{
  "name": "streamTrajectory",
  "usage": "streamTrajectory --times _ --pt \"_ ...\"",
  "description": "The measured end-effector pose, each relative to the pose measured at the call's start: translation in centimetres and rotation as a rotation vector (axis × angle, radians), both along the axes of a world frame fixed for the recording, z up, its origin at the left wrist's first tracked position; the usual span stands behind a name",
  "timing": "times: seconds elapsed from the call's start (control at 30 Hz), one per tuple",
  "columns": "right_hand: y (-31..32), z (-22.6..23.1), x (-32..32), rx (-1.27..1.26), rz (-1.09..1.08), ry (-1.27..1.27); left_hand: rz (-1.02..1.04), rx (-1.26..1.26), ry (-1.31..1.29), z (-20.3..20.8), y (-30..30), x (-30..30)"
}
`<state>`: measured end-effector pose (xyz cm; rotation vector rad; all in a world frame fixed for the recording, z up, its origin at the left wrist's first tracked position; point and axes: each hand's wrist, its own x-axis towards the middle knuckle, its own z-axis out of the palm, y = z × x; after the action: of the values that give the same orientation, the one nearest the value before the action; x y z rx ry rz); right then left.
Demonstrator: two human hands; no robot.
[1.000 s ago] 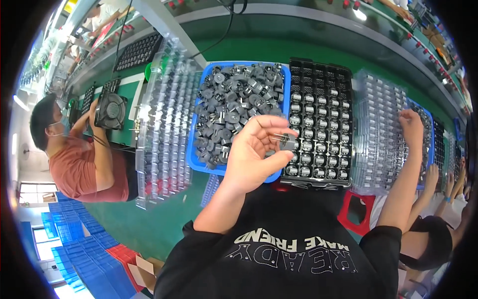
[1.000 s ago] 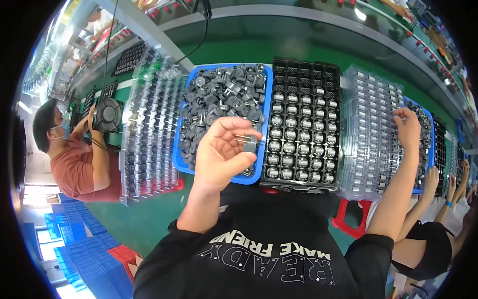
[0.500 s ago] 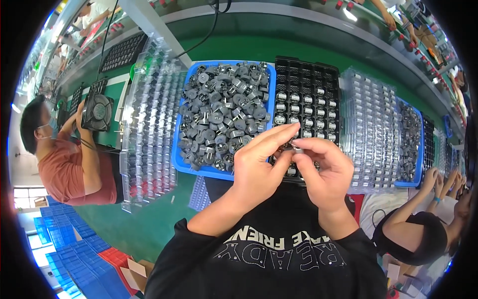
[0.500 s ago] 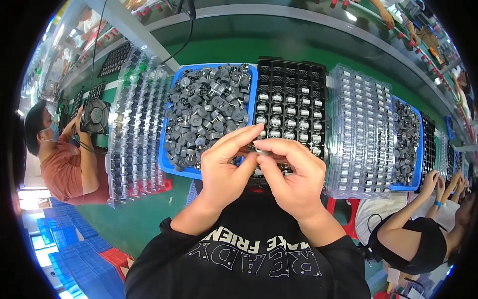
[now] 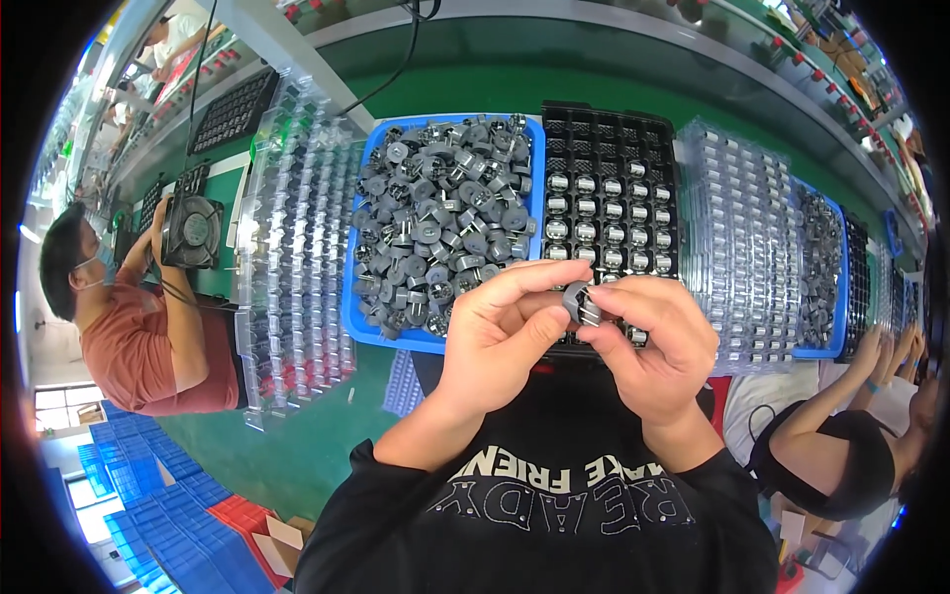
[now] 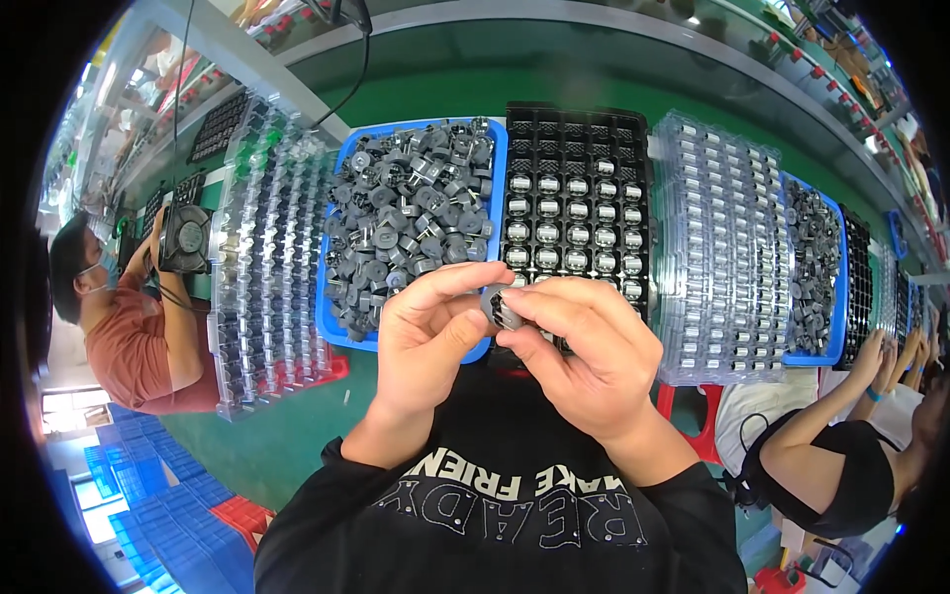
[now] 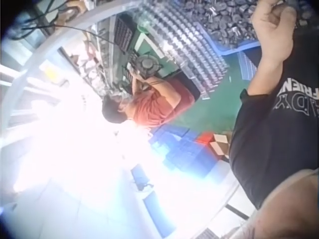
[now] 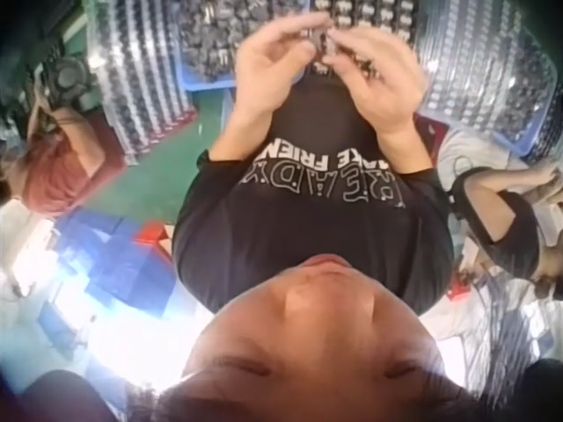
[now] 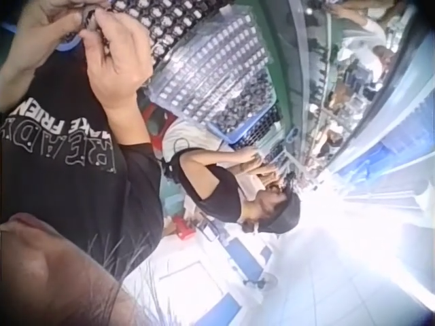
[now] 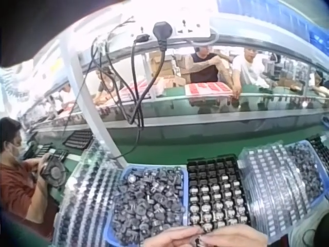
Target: The person assembles small components by hand, taking them from a blue bin and placing them into a black tray insert within a plastic tray.
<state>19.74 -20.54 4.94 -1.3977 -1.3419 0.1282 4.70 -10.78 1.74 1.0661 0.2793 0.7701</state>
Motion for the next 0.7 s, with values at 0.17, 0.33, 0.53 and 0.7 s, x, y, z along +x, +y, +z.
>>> streamTrajectory --times 0.17,0.33,0.53,0.7 --pt "-0.1 0.2 0.1 -0.022 0.026 -0.004 0.021 -0.037 0.006 0.2 -0.1 -0.2" --pt "-0.1 -0.2 0.0 -0.058 0.033 0.012 0.015 0.036 0.056 0.3 0.3 -0.7" --pt "0.1 -0.8 -0.1 -0.022 0.066 0.028 0.027 0.034 0.069 0.6 0.2 -1.0" --pt "0.2 -1.0 -0.4 -0.038 0.065 0.027 0.039 0.062 0.085 0.3 0.1 -1.2"
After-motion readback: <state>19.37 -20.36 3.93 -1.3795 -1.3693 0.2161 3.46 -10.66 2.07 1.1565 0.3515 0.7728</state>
